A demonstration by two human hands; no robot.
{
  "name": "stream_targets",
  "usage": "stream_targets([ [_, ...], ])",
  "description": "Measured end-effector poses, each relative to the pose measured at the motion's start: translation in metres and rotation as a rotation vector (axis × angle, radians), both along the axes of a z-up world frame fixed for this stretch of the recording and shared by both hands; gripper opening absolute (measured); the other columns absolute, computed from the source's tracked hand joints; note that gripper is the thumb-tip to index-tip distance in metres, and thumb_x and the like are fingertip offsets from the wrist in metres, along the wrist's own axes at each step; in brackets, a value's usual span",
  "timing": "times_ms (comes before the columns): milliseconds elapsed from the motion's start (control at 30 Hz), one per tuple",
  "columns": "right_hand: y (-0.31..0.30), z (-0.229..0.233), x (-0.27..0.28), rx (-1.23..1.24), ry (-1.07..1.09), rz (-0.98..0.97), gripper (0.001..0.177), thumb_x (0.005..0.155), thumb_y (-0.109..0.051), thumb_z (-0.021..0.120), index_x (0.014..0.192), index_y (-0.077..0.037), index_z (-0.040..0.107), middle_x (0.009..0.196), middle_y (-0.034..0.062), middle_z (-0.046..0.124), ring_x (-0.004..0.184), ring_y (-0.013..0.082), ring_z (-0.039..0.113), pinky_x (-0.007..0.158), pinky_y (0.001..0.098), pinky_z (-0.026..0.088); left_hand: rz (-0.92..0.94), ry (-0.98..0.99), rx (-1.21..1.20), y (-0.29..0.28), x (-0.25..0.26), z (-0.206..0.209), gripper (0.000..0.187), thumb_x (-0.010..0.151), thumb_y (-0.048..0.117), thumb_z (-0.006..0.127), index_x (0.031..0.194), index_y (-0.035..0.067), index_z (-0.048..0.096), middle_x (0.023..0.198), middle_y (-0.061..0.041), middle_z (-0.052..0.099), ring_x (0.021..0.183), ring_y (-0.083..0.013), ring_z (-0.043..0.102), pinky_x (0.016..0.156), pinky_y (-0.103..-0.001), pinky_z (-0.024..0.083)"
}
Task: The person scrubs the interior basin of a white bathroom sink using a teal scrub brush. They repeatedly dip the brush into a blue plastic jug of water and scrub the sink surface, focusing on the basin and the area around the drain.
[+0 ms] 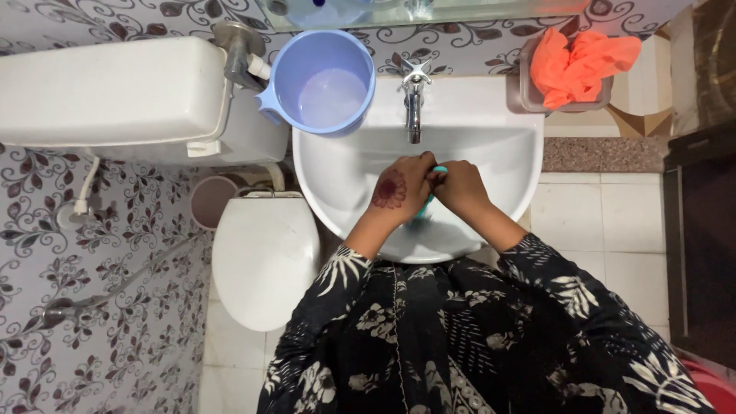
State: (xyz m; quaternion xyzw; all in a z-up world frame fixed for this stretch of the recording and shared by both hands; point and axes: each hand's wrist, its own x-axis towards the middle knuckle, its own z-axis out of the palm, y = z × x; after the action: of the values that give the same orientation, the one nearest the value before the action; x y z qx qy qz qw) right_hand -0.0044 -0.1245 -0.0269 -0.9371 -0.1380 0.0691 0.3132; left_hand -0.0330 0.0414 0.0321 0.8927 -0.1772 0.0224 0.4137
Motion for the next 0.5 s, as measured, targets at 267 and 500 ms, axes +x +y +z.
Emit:
stream_targets([
  [267,-0.014,-0.010,-0.001,0.146,-0.139,-0.031,0.015,0.081,-0.016,0.074,0.089,-0.004,0.073,0.082,0.0195,0.070,0.076,0.0417,0.067,0.066,0.0451,0.054,-0.032,-0.034,-0.060,-0.015,-0.002,0.001,0.015,0.094,0.014,0.063,0.104,0.003,0.062,0.094,-0.015,0.071,0.092,-0.0368,0.068,0.084,-0.046,0.053],
  [500,-0.028,-0.003,-0.010,0.043,0.008,0.069,0.016,0.076,-0.019,0.073,0.086,-0.007,0.074,0.080,0.0190,0.070,0.076,0.0423,0.067,0.069,0.0472,0.055,-0.053,-0.059,0.051,-0.006,-0.012,0.015,0.015,0.092,0.019,0.067,0.095,0.004,0.063,0.087,-0.015,0.069,0.088,-0.0379,0.065,0.085,-0.048,0.050],
])
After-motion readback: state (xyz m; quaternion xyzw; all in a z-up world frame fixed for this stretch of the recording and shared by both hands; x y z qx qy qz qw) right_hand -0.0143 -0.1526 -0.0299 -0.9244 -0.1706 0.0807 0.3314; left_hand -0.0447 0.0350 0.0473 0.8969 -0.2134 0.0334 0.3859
